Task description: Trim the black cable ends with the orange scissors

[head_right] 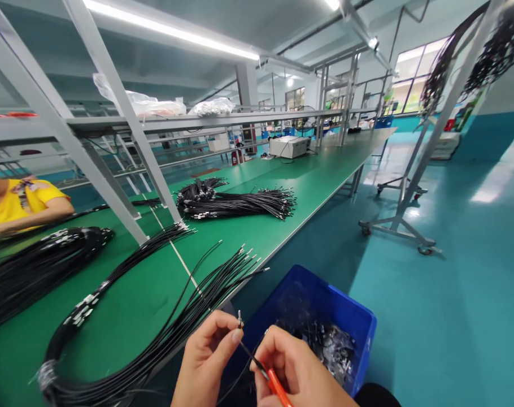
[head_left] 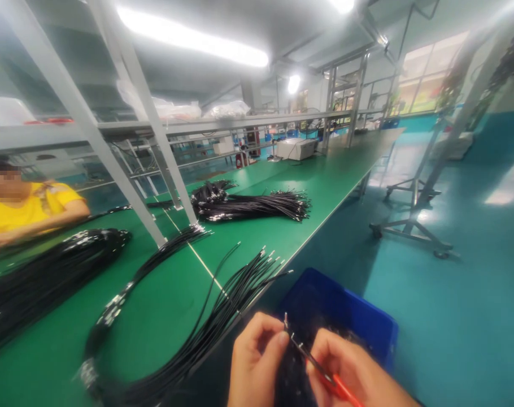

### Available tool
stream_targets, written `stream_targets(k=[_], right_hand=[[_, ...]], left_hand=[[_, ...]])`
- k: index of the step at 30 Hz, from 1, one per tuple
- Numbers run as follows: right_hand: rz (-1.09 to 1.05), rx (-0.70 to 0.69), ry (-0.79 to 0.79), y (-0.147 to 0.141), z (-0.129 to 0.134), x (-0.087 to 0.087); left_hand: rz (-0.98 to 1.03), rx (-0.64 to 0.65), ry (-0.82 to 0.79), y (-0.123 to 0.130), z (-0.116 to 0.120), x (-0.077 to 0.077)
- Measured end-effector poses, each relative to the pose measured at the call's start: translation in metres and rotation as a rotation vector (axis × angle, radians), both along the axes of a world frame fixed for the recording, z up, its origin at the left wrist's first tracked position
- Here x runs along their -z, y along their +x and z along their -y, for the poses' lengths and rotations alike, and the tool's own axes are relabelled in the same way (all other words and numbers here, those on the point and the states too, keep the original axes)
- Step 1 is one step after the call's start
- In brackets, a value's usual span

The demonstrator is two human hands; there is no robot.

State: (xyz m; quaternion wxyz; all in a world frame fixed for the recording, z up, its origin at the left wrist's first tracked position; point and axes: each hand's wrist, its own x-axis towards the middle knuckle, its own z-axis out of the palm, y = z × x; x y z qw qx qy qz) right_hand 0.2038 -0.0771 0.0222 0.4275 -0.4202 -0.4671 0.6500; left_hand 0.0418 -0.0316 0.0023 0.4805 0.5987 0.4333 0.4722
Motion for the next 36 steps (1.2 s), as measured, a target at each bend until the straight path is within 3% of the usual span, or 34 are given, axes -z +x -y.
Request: stream_targets(k=[3, 6, 14, 19, 23, 26, 32, 36], right_hand=[[-0.141, -0.156, -0.044, 0.007, -0.008, 0.018], [-0.173, -0.207, -0.08, 0.007, -0.014, 0.028], [-0.17, -0.197, -0.157, 0.004, -0.023, 0.011], [0.085, -0.094, -0.209, 0.004, -0.02, 0.006], [0.253, -0.023, -0.089, 0.003, -0.01, 0.002], [0.161, 0.032, -0.008, 0.006, -0.004, 0.003], [-0.092, 0.119, 0.063, 0.022, -0.006, 0.001], [-0.18, 0.192, 0.028, 0.021, -0.007, -0.004]], left_hand=[[0.155, 0.033, -0.084, 0.001, 0.001, -0.005], [0.278, 0.044, -0.134, 0.003, 0.003, -0.01], [0.218, 0.207, -0.13, -0.002, 0.003, -0.007], [0.179, 0.182, -0.096, -0.002, 0.001, -0.005], [0.105, 0.165, -0.083, -0.003, 0.001, -0.001], [-0.015, 0.1, 0.006, -0.002, 0.002, 0.0], [-0.204, -0.136, 0.398, 0.007, 0.008, -0.002], [-0.445, -0.097, 0.431, 0.016, 0.005, 0.005]])
